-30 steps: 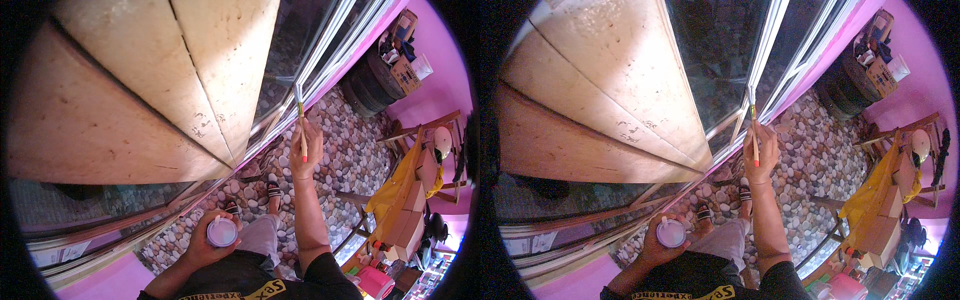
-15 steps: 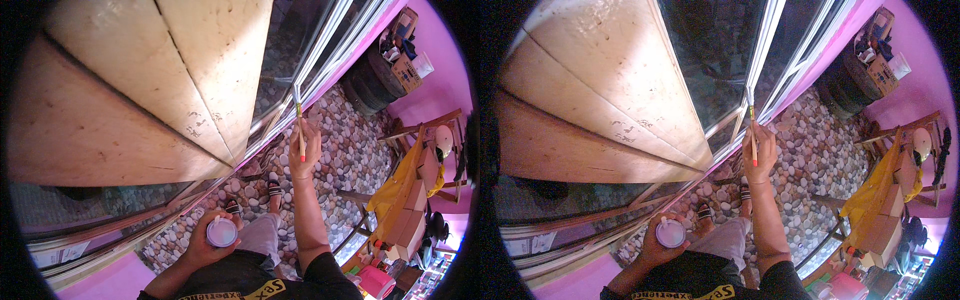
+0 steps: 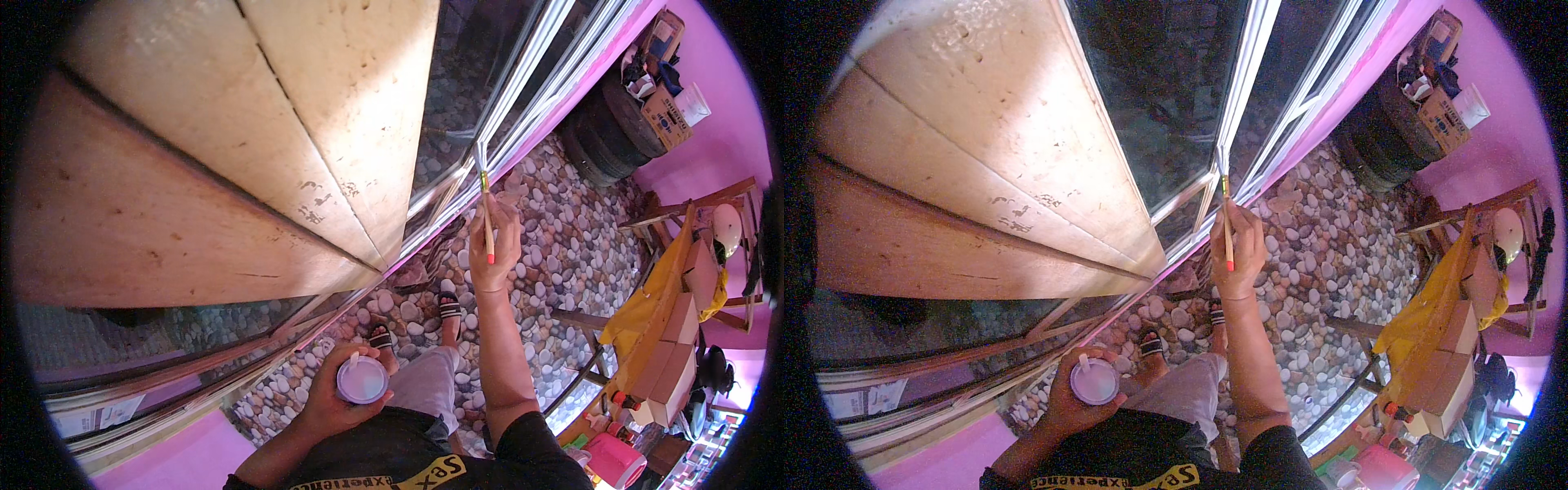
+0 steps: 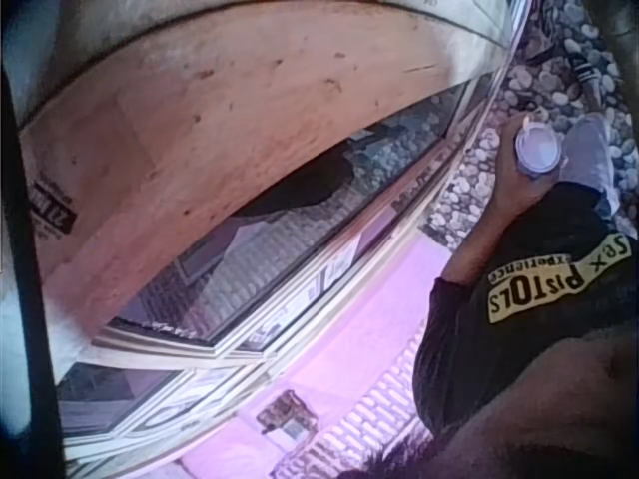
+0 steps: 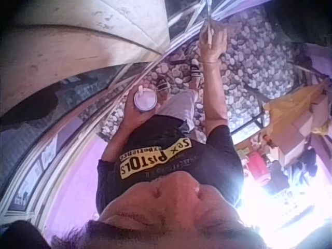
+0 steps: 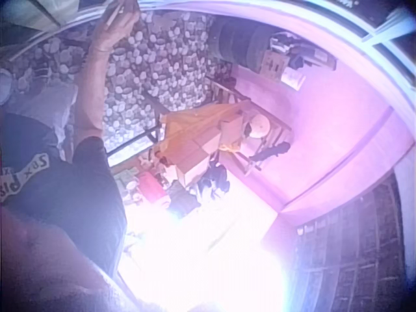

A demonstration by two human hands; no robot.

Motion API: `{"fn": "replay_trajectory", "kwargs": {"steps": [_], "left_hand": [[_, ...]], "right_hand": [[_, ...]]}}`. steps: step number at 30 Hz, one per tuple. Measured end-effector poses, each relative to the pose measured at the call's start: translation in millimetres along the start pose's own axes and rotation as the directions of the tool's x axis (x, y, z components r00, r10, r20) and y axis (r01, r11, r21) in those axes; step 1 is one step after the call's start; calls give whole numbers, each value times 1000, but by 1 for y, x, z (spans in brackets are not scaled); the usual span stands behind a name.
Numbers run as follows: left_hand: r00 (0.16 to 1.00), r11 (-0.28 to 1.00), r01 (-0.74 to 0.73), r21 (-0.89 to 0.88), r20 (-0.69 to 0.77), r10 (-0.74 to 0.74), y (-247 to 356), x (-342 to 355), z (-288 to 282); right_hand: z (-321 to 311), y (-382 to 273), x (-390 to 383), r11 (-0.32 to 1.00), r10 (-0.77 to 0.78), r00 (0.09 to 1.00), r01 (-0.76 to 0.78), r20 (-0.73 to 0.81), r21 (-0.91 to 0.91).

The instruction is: The person paints a white wooden frame around a glass door using a brush, dipping the brush into a small container of white paint throughout the process.

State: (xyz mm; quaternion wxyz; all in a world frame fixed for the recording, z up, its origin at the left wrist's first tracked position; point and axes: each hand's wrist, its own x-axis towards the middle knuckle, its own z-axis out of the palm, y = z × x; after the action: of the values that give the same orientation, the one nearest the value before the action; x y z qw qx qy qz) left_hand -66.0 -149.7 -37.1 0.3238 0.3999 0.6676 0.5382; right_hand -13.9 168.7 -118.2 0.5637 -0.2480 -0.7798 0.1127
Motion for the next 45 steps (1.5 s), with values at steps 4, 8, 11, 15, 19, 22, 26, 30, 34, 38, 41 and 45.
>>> {"fn": "replay_trajectory", "kwargs": {"steps": [4, 8, 11, 15, 19, 22, 26, 30, 34, 38, 41, 45], "left_hand": [[1000, 1000, -10, 11, -3, 10, 2, 2, 0], [1000, 1000, 6, 16, 18, -6, 1, 2, -1], [1000, 1000, 9, -22, 0, -9, -4, -2, 1], [1000, 1000, 14, -24, -5, -14, -6, -4, 2], [1000, 999, 21, -24, -5, -21, -6, -4, 3], [999, 999, 40, -21, -1, -40, -4, -4, 3], [1000, 999, 29, -28, -4, -29, -4, -4, 4], [1000, 999, 21, -31, -6, -21, -2, -4, 5], [1000, 1000, -5, -22, -10, 5, -2, -5, 6], [998, 998, -56, 2, -20, 56, 3, -4, 6], [999, 998, -41, -50, -36, 39, 4, -6, 9], [999, 999, -17, -29, -37, 16, 5, -7, 8]], "right_hand": [[-1, -2, -1, 1000, 19, 999, -19, 28, -4], [-1, 0, -6, 999, 34, 998, -34, 43, -10], [0, 2, -9, 999, 44, 998, -44, 51, 0], [0, 4, -16, 997, 76, 994, -77, 80, 8], [2, 6, -17, 995, 89, 994, -92, 63, 48], [2, 7, -19, 995, 85, 994, -89, 72, 52], [2, 10, -22, 989, 115, 990, -122, 85, 78], [0, 11, -24, 994, 105, 988, -108, 117, 26], [-4, 9, -24, 991, 125, 983, -129, 135, 23], [-13, 1, -20, 992, 126, 980, -126, 152, -9], [-18, 2, -20, 993, 114, 983, -116, 145, 5], [-22, -4, -10, 981, 187, 956, -195, 227, 15]]}}
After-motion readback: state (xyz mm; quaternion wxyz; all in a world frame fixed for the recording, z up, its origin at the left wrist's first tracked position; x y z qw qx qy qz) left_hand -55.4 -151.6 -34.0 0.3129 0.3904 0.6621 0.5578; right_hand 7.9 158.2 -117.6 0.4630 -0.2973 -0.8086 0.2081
